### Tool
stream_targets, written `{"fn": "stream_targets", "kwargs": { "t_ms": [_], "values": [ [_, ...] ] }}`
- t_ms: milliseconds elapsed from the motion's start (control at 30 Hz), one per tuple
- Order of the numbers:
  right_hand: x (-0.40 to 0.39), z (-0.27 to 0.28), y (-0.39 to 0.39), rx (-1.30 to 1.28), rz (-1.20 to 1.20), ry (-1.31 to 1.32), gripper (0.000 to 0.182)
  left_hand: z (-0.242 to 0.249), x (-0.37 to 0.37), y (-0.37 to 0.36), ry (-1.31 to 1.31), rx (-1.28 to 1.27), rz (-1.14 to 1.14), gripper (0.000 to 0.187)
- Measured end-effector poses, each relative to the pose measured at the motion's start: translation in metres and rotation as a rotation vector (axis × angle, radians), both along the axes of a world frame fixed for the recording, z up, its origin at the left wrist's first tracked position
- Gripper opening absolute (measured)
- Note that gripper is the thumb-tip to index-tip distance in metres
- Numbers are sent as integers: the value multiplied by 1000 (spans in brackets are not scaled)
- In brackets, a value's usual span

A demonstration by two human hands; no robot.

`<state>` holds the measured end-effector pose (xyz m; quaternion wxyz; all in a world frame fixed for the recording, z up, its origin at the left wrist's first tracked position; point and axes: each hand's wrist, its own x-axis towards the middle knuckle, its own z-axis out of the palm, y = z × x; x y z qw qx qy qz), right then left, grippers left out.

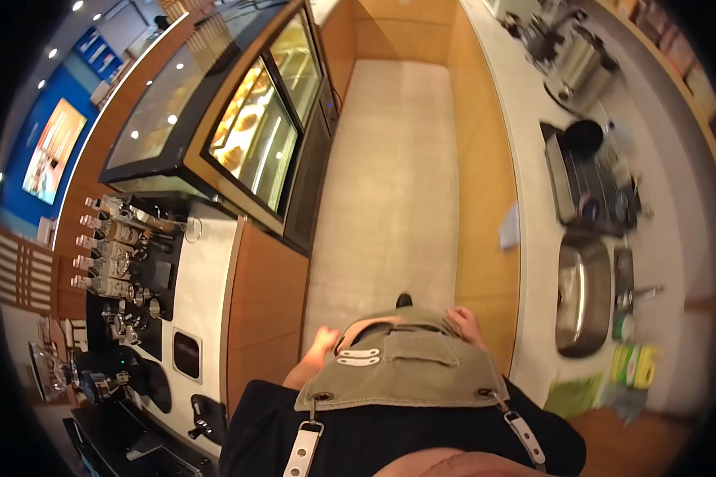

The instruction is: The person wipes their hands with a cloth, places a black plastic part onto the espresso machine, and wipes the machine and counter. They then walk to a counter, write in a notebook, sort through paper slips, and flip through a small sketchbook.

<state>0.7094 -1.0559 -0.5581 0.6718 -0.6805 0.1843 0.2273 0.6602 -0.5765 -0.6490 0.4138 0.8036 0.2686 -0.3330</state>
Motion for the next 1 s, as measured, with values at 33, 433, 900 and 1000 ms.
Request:
{"fn": "stream_targets", "kwargs": {
  "t_ms": [33, 433, 900, 1000],
  "values": [
    [25, 20, -3, 105, -23, -57, 24, 8, -4, -1, -20, 12, 75, 46],
    [291, -123, -58, -312, 472, -11, 33, 21, 241, 13, 13, 256, -589, 42],
    [381, -112, -79, -269, -283, 457, 17, 119, 554, 190, 760, 979, -966, 47],
    [426, -121, -45, -231, -174, 420, 19, 95, 546, 212, 828, 842, -946, 48]
  ]
}}
